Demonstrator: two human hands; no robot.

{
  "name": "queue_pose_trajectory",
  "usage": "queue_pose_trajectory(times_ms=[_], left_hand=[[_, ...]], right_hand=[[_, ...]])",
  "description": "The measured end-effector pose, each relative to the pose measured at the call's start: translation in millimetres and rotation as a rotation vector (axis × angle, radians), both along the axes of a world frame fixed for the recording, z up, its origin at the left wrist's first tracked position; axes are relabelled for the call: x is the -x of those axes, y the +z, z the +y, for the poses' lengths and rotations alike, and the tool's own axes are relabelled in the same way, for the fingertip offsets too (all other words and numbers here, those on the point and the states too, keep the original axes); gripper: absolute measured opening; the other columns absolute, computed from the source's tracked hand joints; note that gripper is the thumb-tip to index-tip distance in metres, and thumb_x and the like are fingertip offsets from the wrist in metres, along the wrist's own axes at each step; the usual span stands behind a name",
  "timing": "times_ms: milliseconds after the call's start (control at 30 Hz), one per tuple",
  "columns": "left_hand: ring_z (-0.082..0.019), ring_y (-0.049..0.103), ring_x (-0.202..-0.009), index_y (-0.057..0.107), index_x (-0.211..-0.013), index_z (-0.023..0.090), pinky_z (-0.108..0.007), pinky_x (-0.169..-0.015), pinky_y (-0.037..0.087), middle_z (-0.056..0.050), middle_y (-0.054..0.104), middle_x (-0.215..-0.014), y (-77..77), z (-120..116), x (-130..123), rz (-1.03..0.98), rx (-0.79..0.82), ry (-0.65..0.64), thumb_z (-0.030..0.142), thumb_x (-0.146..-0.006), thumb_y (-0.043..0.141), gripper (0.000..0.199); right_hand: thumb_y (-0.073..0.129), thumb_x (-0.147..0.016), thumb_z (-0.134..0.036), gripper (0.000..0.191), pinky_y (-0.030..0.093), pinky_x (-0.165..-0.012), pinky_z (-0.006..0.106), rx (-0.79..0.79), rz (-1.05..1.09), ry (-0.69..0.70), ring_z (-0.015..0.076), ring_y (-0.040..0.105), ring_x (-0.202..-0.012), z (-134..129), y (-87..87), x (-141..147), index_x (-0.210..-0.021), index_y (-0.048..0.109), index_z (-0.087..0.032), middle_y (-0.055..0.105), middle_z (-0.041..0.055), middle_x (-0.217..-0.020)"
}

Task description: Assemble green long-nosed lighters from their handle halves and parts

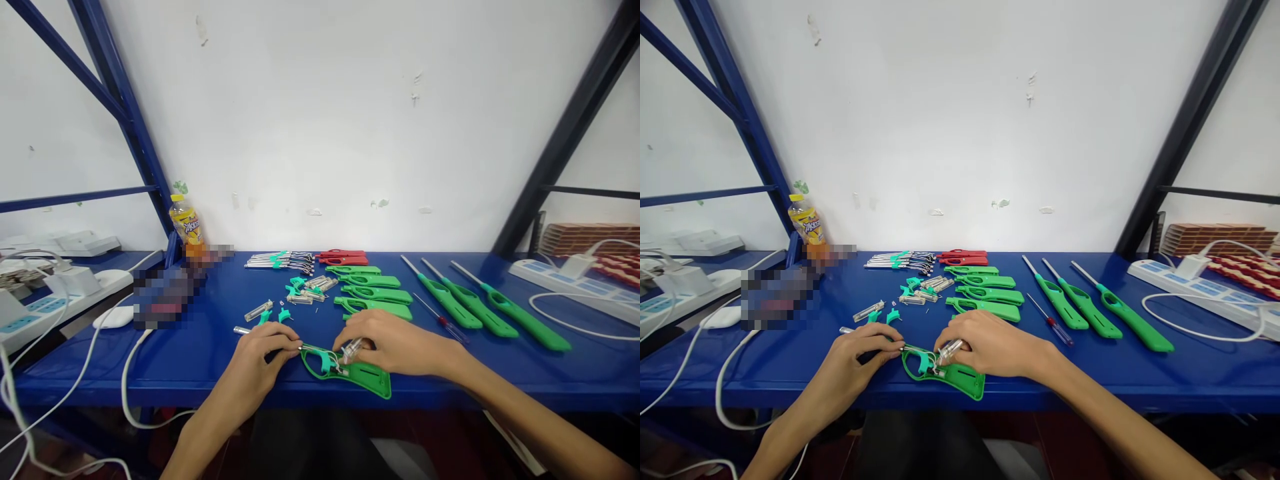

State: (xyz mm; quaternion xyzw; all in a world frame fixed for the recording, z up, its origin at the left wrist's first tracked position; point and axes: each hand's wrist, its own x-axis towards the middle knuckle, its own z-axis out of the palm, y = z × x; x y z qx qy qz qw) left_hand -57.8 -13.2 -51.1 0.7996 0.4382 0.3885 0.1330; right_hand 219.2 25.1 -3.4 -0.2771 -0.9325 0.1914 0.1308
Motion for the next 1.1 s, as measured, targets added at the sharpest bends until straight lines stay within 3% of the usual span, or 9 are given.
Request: queue_pose_trajectory(times_ms=[133, 300, 400, 533, 667, 800, 1100], left_hand=[[-0.021, 0.076, -0.090, 0.083, -0.094, 0.029, -0.031, -0.080, 0.061, -0.004, 0.080, -0.103, -4.4, 0, 3, 0.010, -0.029, -0.022, 0.025, -0.100, 0.058, 0.026], [-0.020, 0.076, -0.088, 0.083, -0.095, 0.029, -0.030, -0.078, 0.061, -0.004, 0.079, -0.103, -10.5, 2, 5, 0.052, -0.055, -0.026, 0.023, -0.102, 0.053, 0.031], [-0.020, 0.074, -0.095, 0.082, -0.100, 0.030, -0.030, -0.084, 0.059, -0.004, 0.077, -0.111, -7.3, -2, 7, 0.082, -0.013, -0.038, 0.022, -0.103, 0.052, 0.031], [-0.021, 0.069, -0.110, 0.078, -0.112, 0.035, -0.033, -0.094, 0.055, -0.003, 0.070, -0.124, 3.3, -12, 10, 0.174, 0.081, -0.022, 0.024, -0.105, 0.049, 0.031], [-0.019, 0.068, -0.098, 0.079, -0.106, 0.033, -0.031, -0.084, 0.056, -0.005, 0.069, -0.119, 8.6, -15, 11, 0.174, 0.082, -0.009, 0.021, -0.105, 0.041, 0.040], [-0.018, 0.067, -0.093, 0.081, -0.100, 0.033, -0.029, -0.081, 0.057, -0.005, 0.071, -0.109, 9.8, -13, 10, 0.115, 0.064, -0.026, 0.021, -0.103, 0.044, 0.039], [-0.018, 0.068, -0.094, 0.082, -0.102, 0.031, -0.030, -0.084, 0.056, -0.006, 0.072, -0.107, 3.0, -6, 17, 0.091, 0.031, -0.088, 0.025, -0.104, 0.044, 0.039]], right_hand=[[0.066, -0.094, -0.009, 0.027, 0.045, -0.082, 0.027, 0.045, 0.023, -0.017, 0.0201, 0.069, -0.093, -3, -1.1, 3, -0.112, 0.077, -0.026, 0.077, -0.0001, -0.105], [0.064, -0.098, -0.016, 0.012, 0.044, -0.076, 0.028, -0.024, -0.059, -0.013, 0.0208, 0.068, -0.088, -3, 0.9, 9, -0.099, 0.075, -0.022, 0.076, 0.0014, -0.094], [0.063, -0.096, -0.011, 0.015, 0.042, -0.075, 0.028, -0.070, -0.101, 0.020, 0.0207, 0.067, -0.086, -2, 3.0, 12, -0.093, 0.073, -0.021, 0.075, 0.0014, -0.091], [0.060, -0.098, -0.011, 0.018, 0.041, -0.073, 0.025, 0.002, -0.068, 0.026, 0.0179, 0.067, -0.081, -1, 5.2, 10, -0.092, 0.073, -0.022, 0.075, 0.0003, -0.091], [0.066, -0.100, -0.025, 0.008, 0.035, -0.061, 0.024, 0.066, -0.063, -0.047, 0.0147, 0.060, -0.067, -3, 5.5, 9, -0.094, 0.072, -0.023, 0.070, -0.0033, -0.078], [0.071, -0.097, -0.031, 0.011, 0.025, -0.052, 0.025, 0.107, -0.087, -0.078, 0.0121, 0.043, -0.052, -5, 5.9, 12, -0.090, 0.069, -0.023, 0.048, -0.0086, -0.056], [0.076, -0.094, -0.032, 0.020, 0.026, -0.053, 0.023, 0.214, -0.091, -0.124, 0.0100, 0.040, -0.052, 2, 5.8, 18, -0.086, 0.062, -0.021, 0.051, -0.0091, -0.061]])
